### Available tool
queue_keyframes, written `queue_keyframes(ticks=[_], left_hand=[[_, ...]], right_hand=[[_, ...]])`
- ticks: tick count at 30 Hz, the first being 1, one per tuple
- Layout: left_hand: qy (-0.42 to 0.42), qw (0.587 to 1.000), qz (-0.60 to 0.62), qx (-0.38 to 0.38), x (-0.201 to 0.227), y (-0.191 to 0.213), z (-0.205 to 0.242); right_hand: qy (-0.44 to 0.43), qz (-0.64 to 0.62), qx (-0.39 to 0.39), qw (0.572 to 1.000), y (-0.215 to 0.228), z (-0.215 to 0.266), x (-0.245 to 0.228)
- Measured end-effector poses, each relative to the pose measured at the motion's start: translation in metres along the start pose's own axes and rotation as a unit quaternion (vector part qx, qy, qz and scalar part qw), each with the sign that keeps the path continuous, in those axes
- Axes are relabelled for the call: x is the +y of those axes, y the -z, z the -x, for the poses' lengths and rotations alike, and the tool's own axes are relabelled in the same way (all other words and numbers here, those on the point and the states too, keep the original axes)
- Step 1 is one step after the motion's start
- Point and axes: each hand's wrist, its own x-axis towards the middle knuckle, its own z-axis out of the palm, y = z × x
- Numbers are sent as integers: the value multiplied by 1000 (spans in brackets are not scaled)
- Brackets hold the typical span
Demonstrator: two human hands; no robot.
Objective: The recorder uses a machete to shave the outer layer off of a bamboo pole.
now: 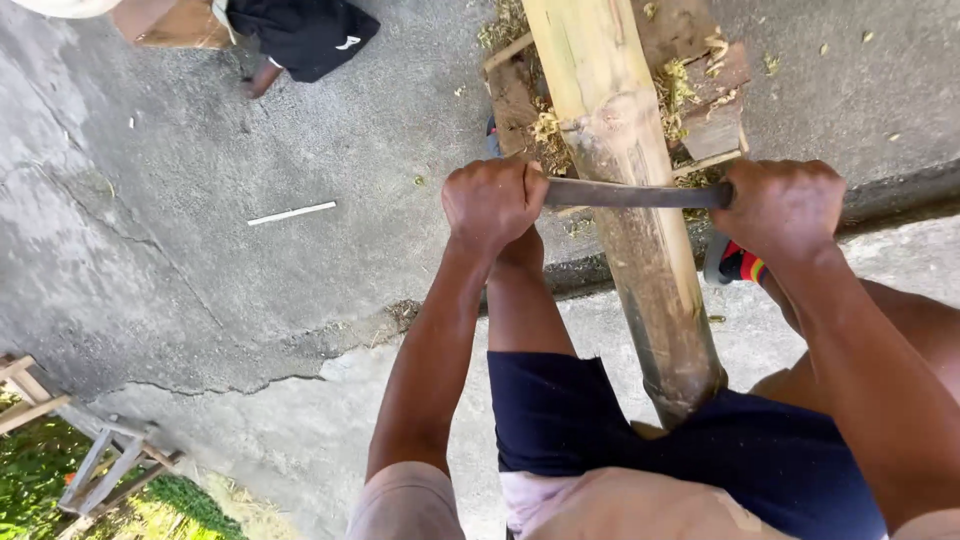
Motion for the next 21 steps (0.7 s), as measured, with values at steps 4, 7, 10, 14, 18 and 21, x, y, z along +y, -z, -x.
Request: queue_keyframes(ticks=[4, 7, 10, 14, 18, 21], left_hand=[[-54, 980, -100, 163, -39, -27, -66], [-13, 994, -105, 24, -31, 23, -78], [7, 995, -80, -51, -19, 38, -63], [-104, 974, -9, 203, -26, 9, -59], [-75, 986, -58, 136, -23, 21, -68], [-68, 987, -76, 127, -20, 13, -47]], right_hand=[[58, 168, 214, 960, 16, -60, -3], [17, 81, 85, 993, -4, -74, 1], [6, -19, -12, 1000, 18, -54, -7], [-14, -32, -37, 999, 6, -59, 1], [3, -51, 67, 996, 1, -51, -3], [5, -28, 0, 1000, 11, -33, -4]])
